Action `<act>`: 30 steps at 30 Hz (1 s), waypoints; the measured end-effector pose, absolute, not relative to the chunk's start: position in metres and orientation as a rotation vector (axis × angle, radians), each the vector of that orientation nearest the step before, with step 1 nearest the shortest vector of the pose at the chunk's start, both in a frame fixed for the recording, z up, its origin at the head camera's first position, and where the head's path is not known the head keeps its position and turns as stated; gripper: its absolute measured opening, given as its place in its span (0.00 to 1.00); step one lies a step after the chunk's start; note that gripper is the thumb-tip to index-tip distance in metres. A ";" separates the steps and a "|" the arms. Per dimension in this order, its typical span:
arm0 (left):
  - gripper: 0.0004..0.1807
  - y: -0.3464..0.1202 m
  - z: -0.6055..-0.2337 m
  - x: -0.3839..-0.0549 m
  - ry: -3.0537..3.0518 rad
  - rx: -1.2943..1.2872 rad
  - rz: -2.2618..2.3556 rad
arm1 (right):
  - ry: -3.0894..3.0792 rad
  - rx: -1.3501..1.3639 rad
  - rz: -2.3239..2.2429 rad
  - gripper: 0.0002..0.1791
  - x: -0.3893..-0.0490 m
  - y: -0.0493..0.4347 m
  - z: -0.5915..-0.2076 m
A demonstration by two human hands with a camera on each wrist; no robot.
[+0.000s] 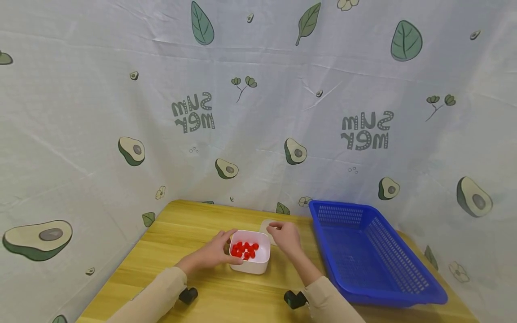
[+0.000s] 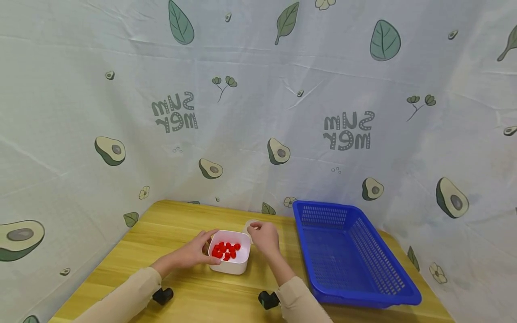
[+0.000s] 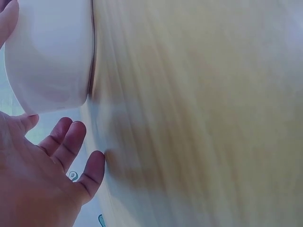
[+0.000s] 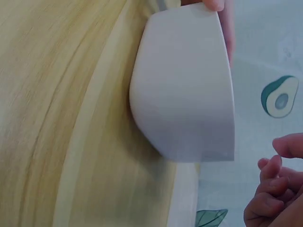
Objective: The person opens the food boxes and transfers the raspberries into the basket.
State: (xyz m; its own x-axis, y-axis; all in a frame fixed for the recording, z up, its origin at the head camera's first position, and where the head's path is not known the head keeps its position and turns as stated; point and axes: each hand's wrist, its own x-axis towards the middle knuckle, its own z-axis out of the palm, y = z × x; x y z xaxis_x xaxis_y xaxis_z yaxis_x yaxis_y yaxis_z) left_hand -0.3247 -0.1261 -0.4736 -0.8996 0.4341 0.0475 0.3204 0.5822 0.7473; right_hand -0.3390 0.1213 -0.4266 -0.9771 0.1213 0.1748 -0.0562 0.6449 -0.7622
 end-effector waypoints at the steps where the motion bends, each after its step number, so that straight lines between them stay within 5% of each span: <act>1: 0.56 -0.126 -0.474 -0.325 2.668 0.636 1.218 | -2.670 -0.046 1.246 0.12 -0.339 0.119 -0.426; 13: 0.56 -0.127 -0.479 -0.328 2.675 0.640 1.200 | -2.940 0.278 1.156 0.10 -0.334 0.098 -0.409; 23: 0.56 -0.126 -0.474 -0.323 2.668 0.645 1.203 | -3.003 0.315 1.293 0.09 -0.335 0.085 -0.416; 30: 0.57 -0.126 -0.471 -0.321 2.675 0.671 1.205 | -3.095 0.249 0.954 0.05 -0.332 0.069 -0.418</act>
